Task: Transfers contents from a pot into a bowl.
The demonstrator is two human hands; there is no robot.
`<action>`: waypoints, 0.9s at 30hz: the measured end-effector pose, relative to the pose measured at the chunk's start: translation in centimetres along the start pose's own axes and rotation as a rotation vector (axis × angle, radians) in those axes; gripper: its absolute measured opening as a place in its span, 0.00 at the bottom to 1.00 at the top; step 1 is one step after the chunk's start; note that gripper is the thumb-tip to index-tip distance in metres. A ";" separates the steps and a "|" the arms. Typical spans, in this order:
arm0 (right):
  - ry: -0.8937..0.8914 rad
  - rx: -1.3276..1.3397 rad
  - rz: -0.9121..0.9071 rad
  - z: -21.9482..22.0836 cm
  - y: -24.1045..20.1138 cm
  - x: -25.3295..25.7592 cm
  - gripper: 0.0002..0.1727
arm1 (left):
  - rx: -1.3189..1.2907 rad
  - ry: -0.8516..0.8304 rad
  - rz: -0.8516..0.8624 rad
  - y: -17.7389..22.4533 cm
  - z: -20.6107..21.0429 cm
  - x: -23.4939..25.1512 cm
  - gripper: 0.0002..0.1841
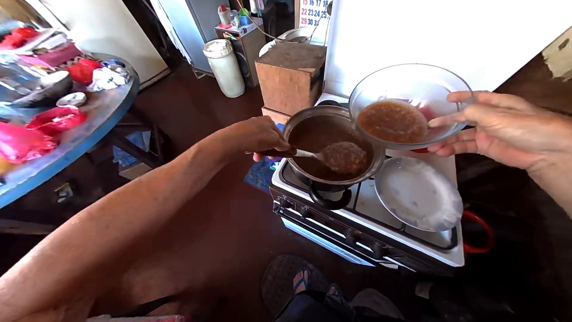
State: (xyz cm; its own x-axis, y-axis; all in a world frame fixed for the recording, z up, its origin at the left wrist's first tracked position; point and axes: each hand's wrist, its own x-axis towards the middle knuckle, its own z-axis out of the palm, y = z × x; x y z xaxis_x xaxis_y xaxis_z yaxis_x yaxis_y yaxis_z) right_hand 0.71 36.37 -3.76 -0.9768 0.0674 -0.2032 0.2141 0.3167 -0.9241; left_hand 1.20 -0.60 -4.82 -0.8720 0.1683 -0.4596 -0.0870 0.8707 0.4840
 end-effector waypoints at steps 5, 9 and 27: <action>0.038 -0.025 -0.007 -0.6 0.1 0.0 0.23 | -0.072 0.077 -0.078 -1.2 -2.1 -2.9 0.16; 0.050 -0.031 0.005 0.3 -0.3 -0.1 0.24 | 0.001 0.158 -0.129 -1.5 -4.3 -4.7 0.16; -0.240 0.166 0.069 6.2 0.4 -0.1 0.18 | 0.999 1.031 0.559 5.2 -0.6 -9.2 0.17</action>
State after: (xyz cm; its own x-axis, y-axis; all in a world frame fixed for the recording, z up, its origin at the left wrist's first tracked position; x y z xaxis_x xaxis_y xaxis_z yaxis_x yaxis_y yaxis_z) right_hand 0.88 30.60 -6.09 -0.9358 -0.1481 -0.3198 0.2967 0.1589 -0.9417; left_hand 8.51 2.14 2.38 -0.6625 0.5522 0.5061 0.3346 0.8227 -0.4595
